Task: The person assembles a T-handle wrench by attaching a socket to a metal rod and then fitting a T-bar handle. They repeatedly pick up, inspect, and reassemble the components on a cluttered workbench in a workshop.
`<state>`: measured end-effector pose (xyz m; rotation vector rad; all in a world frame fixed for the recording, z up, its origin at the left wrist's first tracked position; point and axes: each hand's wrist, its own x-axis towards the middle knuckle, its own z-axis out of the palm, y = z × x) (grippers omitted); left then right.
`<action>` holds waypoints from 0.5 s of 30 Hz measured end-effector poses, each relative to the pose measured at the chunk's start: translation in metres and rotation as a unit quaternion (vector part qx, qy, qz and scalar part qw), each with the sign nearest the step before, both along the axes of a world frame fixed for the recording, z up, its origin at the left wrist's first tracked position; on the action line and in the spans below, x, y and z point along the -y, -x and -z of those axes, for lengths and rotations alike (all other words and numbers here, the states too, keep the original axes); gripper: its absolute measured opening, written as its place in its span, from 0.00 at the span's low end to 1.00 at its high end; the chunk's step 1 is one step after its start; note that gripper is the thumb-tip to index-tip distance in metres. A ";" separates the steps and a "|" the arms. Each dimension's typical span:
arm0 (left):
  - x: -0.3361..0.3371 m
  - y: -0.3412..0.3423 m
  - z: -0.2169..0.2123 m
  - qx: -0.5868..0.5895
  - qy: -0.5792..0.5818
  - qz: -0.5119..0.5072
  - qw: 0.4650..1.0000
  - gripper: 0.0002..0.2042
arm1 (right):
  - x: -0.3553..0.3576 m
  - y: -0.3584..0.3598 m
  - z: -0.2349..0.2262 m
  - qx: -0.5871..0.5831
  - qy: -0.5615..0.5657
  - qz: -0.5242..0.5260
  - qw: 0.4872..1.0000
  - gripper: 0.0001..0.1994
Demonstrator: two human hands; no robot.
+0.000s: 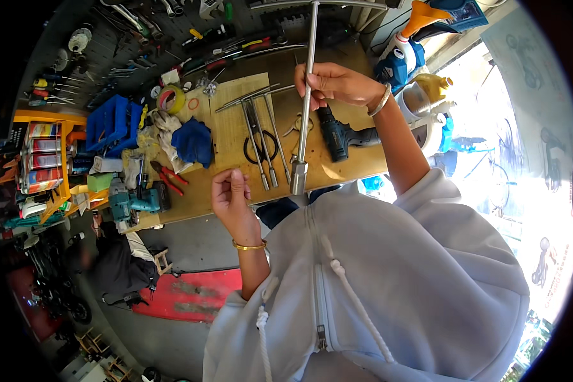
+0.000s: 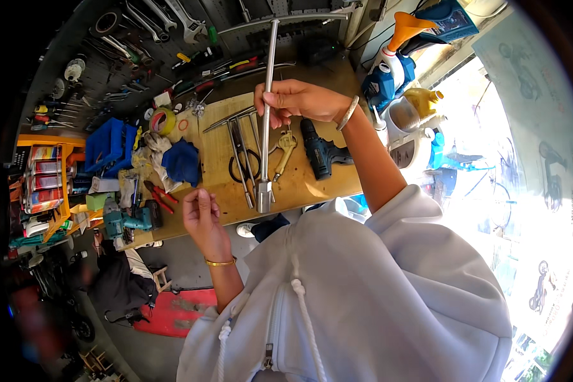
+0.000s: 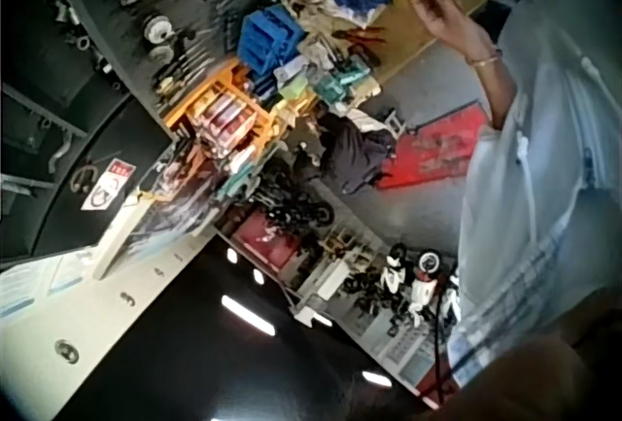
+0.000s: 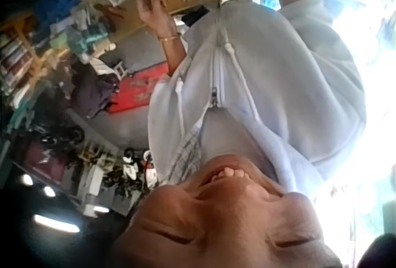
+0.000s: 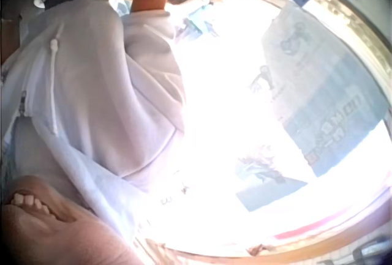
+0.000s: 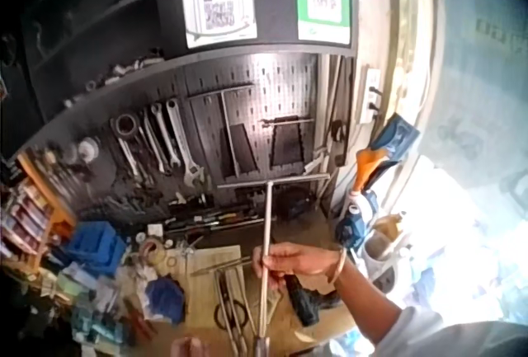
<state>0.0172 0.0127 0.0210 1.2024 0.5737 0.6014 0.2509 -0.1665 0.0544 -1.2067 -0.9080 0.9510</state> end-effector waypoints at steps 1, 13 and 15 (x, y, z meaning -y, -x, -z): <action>-0.002 0.000 0.001 0.001 0.004 0.000 1.000 0.07 | -0.002 0.001 0.001 0.008 0.006 0.010 1.000 0.17; -0.006 -0.005 0.001 0.005 0.011 -0.001 1.000 0.10 | -0.008 0.017 0.013 -0.138 -0.065 0.151 0.977 0.17; -0.005 -0.005 0.000 0.008 0.010 -0.006 1.000 0.09 | -0.009 0.022 0.016 -0.183 -0.095 0.158 0.966 0.16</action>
